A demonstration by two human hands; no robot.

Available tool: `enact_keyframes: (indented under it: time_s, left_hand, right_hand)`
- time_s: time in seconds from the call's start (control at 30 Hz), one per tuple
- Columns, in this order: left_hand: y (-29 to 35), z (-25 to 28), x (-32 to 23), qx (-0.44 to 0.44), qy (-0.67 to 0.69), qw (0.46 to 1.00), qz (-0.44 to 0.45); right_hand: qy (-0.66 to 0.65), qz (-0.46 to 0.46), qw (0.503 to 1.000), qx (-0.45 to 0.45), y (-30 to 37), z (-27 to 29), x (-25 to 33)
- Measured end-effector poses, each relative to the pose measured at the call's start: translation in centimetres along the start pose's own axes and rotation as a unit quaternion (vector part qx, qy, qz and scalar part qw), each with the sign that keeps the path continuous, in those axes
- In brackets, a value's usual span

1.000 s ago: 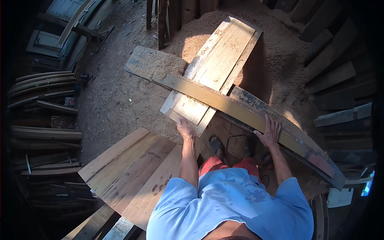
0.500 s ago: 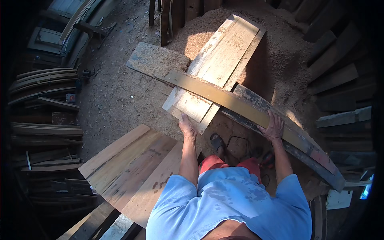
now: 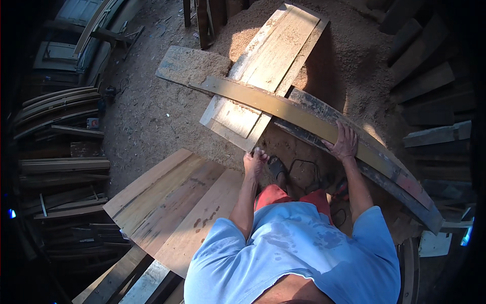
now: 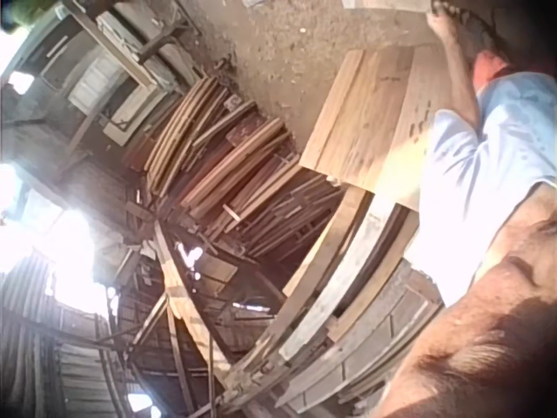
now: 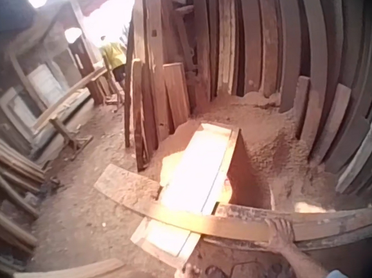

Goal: The person sands small wood blocks using a power sander. They pick up a block, run the sander over it, place it aside among other wood pieces, and repeat this for multiple blocks.

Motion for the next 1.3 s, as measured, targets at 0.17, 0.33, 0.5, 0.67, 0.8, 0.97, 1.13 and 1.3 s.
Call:
enact_keyframes:
  time_s: [0.17, 0.33, 0.5, 0.67, 0.8, 0.97, 1.13, 1.3]
  left_hand:
    - [1.6, -0.5, -0.4, -0.107, -0.022, 0.992, -0.06]
    - [-0.2, 0.6, -9.2, -0.167, -0.554, 0.704, -0.411]
    - [-3.0, -4.2, -10.8, -0.042, -0.787, 0.51, -0.345]
    - [-4.4, -6.5, -6.4, -0.125, -0.806, 0.44, -0.377]
    - [-6.1, -3.1, -5.8, -0.19, -0.802, 0.386, -0.413]
    - [-6.6, -5.3, -4.4, -0.205, -0.834, 0.388, -0.333]
    - [-9.3, -0.1, -7.4, -0.181, -0.913, 0.113, -0.348]
    - [-7.0, -5.6, -7.1, -0.177, -0.817, 0.437, -0.333]
  right_hand:
    - [-0.017, 0.004, 1.0, -0.01, 0.1, -0.4, -0.7]
    - [-0.028, 0.014, 0.999, -0.01, 0.1, -0.4, -0.2]
    - [-0.066, -0.004, 0.997, -0.036, 1.1, 1.8, 0.8]
    - [-0.196, -0.009, 0.968, -0.155, 10.1, 1.5, 0.4]
    - [-0.361, -0.073, 0.928, 0.058, 19.3, -8.3, -1.2]
    - [-0.377, -0.348, 0.807, 0.292, 28.6, -21.4, -10.3]
    - [-0.351, -0.444, 0.778, 0.274, 34.0, -28.5, -17.9]
    - [-0.135, -0.255, 0.943, 0.164, 41.4, -48.3, -21.3]
Point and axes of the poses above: each hand's wrist, its own y-axis away from the middle knuckle, its own z-axis out of the back of the hand, x = y × z, the point moved 2 cm from there along -y, towards the middle knuckle, and after that the axes turned 10 degrees about y, right-handed, at the moved point
